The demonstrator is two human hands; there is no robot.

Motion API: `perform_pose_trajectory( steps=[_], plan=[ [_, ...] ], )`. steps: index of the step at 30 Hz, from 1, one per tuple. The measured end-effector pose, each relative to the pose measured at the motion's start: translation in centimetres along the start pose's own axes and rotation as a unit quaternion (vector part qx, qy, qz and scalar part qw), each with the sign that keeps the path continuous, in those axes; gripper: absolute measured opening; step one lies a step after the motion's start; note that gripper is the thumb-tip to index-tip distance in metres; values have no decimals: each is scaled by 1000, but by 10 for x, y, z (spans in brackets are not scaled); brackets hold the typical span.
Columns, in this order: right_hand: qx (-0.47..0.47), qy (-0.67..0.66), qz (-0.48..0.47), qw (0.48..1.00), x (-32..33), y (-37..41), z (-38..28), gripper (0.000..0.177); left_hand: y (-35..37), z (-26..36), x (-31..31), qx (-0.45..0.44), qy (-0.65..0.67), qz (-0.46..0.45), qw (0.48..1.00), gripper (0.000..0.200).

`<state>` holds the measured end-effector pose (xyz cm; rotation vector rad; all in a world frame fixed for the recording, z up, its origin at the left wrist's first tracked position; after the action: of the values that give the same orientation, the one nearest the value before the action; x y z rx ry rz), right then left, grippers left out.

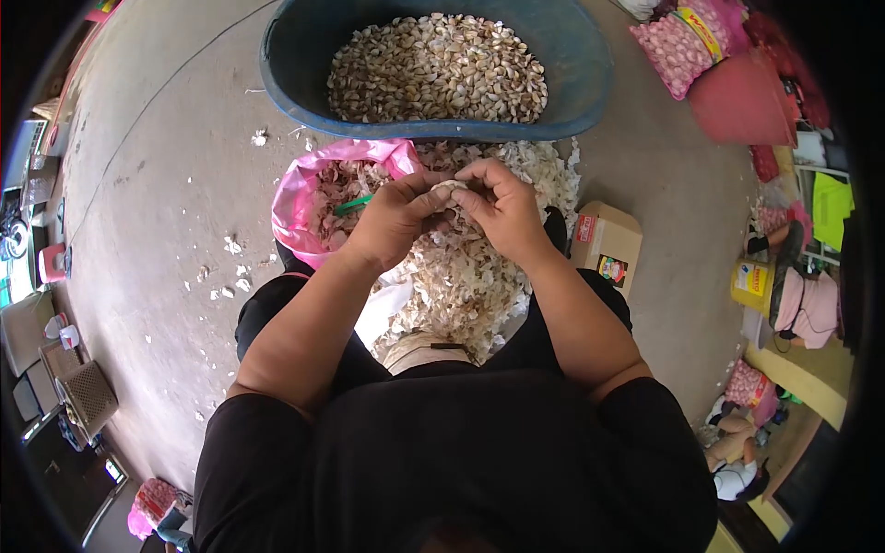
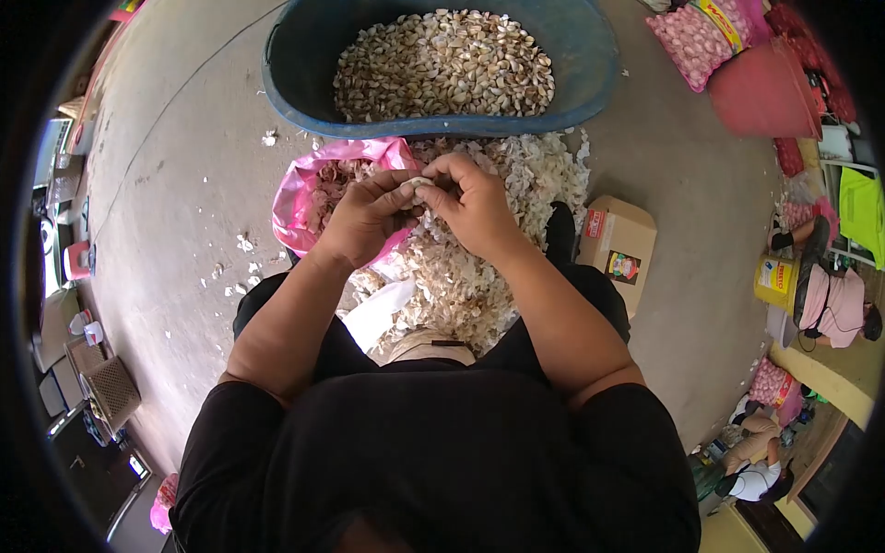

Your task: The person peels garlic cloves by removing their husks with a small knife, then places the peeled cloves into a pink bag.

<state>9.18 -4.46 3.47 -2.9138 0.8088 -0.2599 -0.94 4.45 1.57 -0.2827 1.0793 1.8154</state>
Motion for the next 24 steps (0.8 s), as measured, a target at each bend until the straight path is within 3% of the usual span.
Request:
perform_pose_trajectory(
  steps=[2,7,11,14,17,20,24],
  plan=[
    [-26,-21,-4,999,1,-3,3,9,-6,-3,1,-28,-31,14,999,28],
    [-74,-145,9,987,6,-6,8,9,-8,-1,4,0,48,-21,999,27],
    [-222,-420,36,879,10,-4,18,12,-7,4,-4,16,67,-23,997,25],
    [-217,-403,44,888,11,-2,19,9,-9,3,-4,12,76,-15,997,25],
    [-192,-311,16,931,12,-2,15,11,-12,0,0,24,71,-6,997,23],
    [-210,-355,54,909,16,-3,17,15,-9,2,-4,31,100,-41,994,22],
    [-209,-377,97,897,22,-5,19,8,-13,-2,5,32,136,-17,990,25]
  ],
)
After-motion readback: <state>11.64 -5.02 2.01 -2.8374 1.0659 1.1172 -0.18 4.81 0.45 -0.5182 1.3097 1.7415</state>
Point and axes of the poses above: each hand's wrist, its own y-axis away from the middle knuckle, its own x-axis out of the back of the hand, z = x × y, the point moved 4 cm from there along -y, towards the middle knuckle, and after that the axes turned 10 degrees about x, right-handed, at the moved point
